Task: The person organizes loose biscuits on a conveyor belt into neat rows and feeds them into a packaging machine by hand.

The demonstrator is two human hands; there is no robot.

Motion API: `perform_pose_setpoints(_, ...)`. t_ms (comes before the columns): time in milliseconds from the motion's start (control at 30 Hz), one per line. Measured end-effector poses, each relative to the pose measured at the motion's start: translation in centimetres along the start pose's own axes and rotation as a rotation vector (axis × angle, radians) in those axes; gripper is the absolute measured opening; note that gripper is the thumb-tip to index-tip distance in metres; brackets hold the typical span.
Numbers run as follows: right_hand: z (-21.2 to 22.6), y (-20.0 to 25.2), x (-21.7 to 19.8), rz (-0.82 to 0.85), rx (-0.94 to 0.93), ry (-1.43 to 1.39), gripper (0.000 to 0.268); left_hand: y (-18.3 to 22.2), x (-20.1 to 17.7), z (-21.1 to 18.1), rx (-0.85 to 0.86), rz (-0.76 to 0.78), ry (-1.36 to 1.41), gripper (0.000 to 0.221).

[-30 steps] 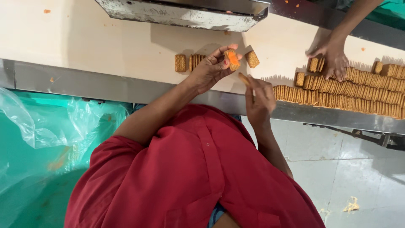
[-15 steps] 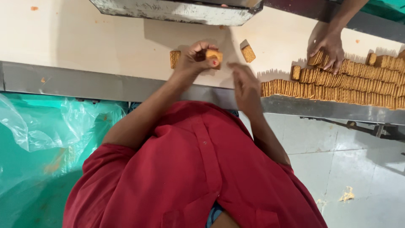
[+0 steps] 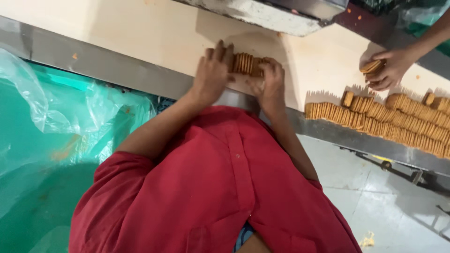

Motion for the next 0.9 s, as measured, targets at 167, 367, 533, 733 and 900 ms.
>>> perform_pose_setpoints(167, -0.2, -0.9, 0.4, 0.083, 0.24, -0.036, 0.045, -0.9, -0.1, -0.4, -0.057, 0.24, -0.001, 0.052)
perform_pose_setpoints(367, 0.9, -1.8, -2.1, 0.135, 0.227, -0.459, 0.072, -0.8, -1.7, 1.4, -0.121, 0.192, 0.516, 0.083)
perform_pose_setpoints(533, -0.1, -3.7, -1.0, 0.202, 0.143, -0.34, 0.089, -1.5, -1.7, 3.1, -0.131, 0.115, 0.582, 0.081)
perform_pose_setpoints(733, -2.1, -3.8, 1.2, 0.202, 0.095, -0.307, 0.083, -1.1, 0.8, 4.0, -0.127, 0.098, 0.68, 0.067)
perform_pose_setpoints(900, 0.7, -3.7, 5.1, 0.252, 0.032, 0.086, 0.079, -1.5, 3.5, 5.0, -0.215, 0.095, 0.798, 0.059)
Point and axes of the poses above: each hand's wrist, its own y-axis away from the middle knuckle, its own x-axis out of the palm, z = x × y, the point moved 1 cm from there along -y, towards the middle knuckle, and after that the axes turned 10 degrees about -y, right-handed, at the moved point
